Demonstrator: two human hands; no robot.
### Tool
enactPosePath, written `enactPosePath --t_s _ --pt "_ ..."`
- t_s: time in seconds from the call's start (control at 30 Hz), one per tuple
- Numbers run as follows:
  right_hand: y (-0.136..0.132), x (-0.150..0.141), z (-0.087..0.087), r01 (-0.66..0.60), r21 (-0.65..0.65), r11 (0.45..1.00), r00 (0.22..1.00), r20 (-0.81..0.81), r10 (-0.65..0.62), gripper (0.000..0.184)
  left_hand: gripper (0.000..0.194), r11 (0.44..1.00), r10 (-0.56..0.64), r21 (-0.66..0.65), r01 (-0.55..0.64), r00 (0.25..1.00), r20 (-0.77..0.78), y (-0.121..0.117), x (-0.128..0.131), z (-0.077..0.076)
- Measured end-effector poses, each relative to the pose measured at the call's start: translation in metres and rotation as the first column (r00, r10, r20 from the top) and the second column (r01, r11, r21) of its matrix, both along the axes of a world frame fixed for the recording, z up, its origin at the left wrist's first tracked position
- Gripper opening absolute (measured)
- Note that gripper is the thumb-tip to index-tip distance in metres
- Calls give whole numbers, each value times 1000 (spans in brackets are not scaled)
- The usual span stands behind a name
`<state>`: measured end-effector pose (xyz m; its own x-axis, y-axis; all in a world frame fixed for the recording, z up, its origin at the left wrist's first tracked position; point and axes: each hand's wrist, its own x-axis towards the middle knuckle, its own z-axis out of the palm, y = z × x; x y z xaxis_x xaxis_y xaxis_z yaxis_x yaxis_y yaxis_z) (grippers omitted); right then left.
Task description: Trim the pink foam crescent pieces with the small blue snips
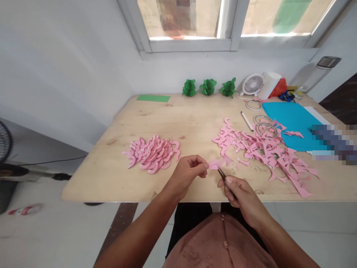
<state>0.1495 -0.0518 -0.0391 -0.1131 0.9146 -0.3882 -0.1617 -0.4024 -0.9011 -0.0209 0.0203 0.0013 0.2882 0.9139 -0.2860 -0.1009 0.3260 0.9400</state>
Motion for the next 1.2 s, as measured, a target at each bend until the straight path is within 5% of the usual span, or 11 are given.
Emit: enactPosePath --t_s 0.1,0.3,0.5,0.93,1.2 --pt "-2 -3 -2 58 -5 998 997 -50 -58 39 11 995 95 -48 -90 988 124 -5 5 -9" --pt "5 -15 2 374 55 926 927 -50 -371 38 10 958 274 -186 -220 893 356 -24 29 -20" --pt "21 -25 4 436 166 885 897 -5 -441 27 11 941 329 -215 -260 851 409 -36 47 -26" --pt "35 -3 13 180 140 974 971 135 -199 29 9 978 206 -12 -206 970 128 -19 29 -16" --pt "27 -6 16 170 149 974 985 0 -172 35 7 944 329 -51 -325 925 192 -20 33 -12"
